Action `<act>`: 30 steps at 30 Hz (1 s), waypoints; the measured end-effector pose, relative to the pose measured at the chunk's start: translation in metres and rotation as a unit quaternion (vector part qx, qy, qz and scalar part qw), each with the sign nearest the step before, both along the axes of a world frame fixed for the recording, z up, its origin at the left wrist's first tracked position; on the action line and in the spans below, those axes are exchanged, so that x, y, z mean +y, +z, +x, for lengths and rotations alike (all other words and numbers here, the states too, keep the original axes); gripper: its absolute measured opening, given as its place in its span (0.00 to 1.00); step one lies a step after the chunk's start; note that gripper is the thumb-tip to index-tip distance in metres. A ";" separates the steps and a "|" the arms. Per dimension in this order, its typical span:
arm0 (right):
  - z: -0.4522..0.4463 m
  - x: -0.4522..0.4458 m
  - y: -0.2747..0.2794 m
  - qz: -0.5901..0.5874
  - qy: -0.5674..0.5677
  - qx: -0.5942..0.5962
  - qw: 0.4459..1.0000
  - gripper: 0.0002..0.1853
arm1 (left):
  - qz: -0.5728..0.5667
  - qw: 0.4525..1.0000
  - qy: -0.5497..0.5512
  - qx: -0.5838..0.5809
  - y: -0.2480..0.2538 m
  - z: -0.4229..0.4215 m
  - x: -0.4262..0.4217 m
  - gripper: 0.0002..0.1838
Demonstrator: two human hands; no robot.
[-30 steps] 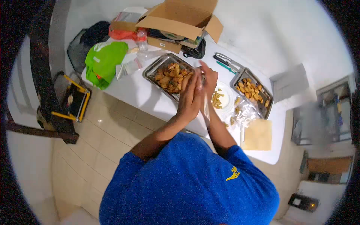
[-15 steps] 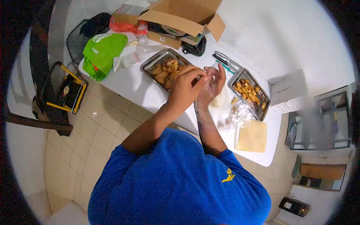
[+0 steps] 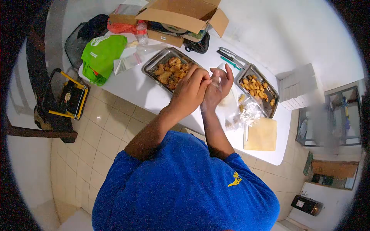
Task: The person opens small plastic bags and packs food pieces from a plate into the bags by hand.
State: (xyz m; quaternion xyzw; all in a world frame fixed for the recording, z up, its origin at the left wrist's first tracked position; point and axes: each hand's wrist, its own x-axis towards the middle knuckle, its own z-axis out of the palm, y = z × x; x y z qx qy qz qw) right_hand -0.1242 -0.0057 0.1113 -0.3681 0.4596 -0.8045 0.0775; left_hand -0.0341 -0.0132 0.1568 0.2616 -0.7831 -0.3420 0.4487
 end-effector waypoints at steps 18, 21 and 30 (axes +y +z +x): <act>-0.031 0.017 -0.017 0.040 0.125 -0.057 0.990 0.20 | 0.306 0.921 -0.216 0.105 -0.012 0.024 -0.008 0.04; -0.038 0.026 -0.022 0.065 0.183 -0.050 0.980 0.22 | 0.421 0.888 -0.185 0.010 -0.012 0.027 -0.011 0.11; -0.081 0.083 -0.078 0.208 0.320 -0.203 0.902 0.32 | 0.530 0.841 -0.106 -0.018 -0.058 0.005 0.009 0.12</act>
